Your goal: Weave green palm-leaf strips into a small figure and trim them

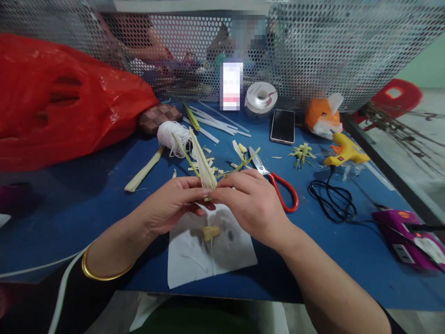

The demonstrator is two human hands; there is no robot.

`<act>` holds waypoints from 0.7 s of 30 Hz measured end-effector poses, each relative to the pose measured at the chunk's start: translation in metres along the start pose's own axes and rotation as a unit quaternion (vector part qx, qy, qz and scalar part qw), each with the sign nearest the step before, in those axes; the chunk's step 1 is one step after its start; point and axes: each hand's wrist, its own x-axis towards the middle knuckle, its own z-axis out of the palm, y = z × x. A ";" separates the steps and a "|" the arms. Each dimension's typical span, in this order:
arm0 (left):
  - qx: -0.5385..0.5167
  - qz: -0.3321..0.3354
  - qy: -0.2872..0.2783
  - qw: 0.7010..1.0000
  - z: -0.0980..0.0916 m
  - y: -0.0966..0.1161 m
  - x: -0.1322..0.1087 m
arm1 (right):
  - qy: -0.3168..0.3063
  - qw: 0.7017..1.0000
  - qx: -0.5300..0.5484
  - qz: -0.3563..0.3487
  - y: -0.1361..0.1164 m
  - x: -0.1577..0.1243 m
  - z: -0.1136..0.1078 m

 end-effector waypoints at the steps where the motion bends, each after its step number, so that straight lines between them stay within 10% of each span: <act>1: 0.006 -0.001 -0.001 1.000 0.000 0.001 0.000 | -0.004 1.000 0.004 0.001 0.000 0.000 0.000; 21: 0.071 0.043 0.008 0.997 0.002 -0.004 0.001 | -0.031 0.995 -0.091 -0.004 -0.003 0.000 0.008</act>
